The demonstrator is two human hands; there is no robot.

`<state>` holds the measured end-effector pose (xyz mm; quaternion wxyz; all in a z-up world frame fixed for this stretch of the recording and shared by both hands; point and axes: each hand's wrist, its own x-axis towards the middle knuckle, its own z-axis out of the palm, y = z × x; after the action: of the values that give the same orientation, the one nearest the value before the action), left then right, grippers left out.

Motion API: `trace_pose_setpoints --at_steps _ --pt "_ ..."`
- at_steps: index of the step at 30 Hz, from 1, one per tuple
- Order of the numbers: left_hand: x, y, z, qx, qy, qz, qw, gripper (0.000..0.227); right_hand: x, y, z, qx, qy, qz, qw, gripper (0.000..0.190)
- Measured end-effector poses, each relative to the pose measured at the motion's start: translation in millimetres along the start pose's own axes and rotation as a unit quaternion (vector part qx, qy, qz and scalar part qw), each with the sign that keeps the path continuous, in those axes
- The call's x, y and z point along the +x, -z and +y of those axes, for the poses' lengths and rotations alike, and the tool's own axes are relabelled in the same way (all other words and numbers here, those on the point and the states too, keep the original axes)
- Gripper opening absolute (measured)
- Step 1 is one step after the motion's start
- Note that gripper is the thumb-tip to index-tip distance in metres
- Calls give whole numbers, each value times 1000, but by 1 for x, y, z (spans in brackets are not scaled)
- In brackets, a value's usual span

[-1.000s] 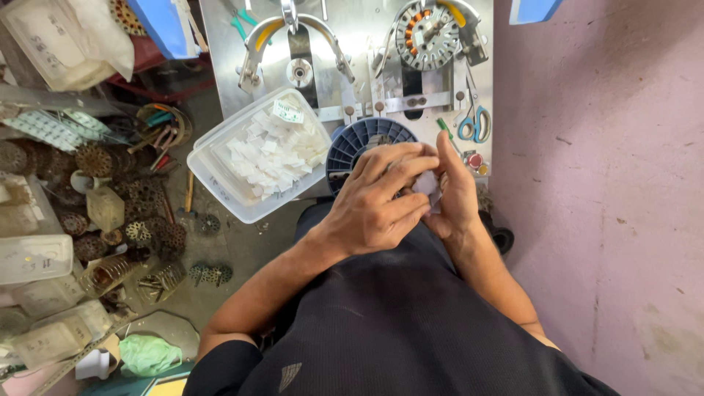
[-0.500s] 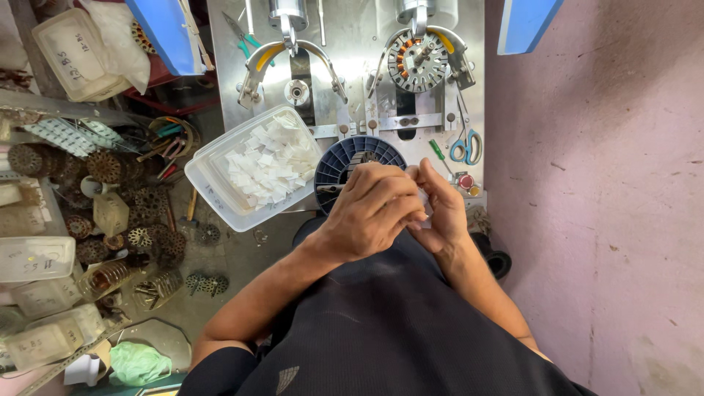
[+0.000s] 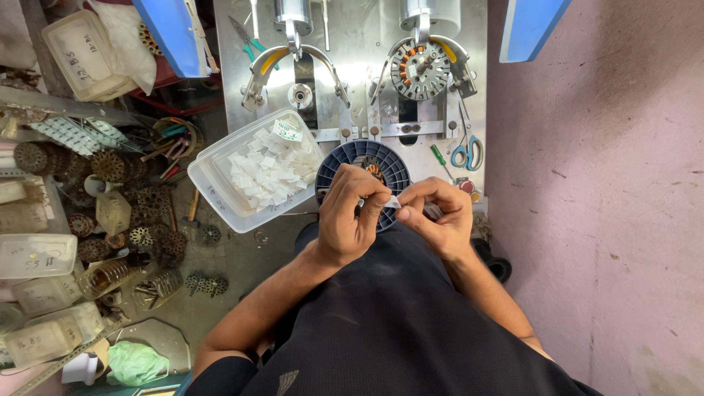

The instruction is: The person inserts small white insulating pieces into the slots of a motor stator held in a blue basket. They repeatedly pick pieces from a nearby container and place them into the stator slots by hand.

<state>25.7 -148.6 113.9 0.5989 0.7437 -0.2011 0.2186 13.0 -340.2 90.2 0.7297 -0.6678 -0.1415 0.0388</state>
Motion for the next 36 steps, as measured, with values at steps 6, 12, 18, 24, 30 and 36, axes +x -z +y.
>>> trace_pose_setpoints --at_steps 6,12,18,24,30,36 --pt "6 11 0 30 -56 -52 997 14 5 -4 -3 2 -33 31 999 11" --pt "9 20 0 40 -30 -81 995 17 13 -5 -8 -173 78 37 981 12" --pt "6 28 5 -65 64 -88 992 8 18 -8 -23 -175 131 -11 976 12" --pt "0 33 2 -45 17 -44 998 8 26 -28 -35 -256 126 -27 958 18" --pt "-10 48 -17 36 -56 -89 994 22 29 -38 -38 -340 111 -43 933 29" --pt "-19 46 -51 38 100 -178 978 121 34 -42 -25 -372 1 8 928 27"
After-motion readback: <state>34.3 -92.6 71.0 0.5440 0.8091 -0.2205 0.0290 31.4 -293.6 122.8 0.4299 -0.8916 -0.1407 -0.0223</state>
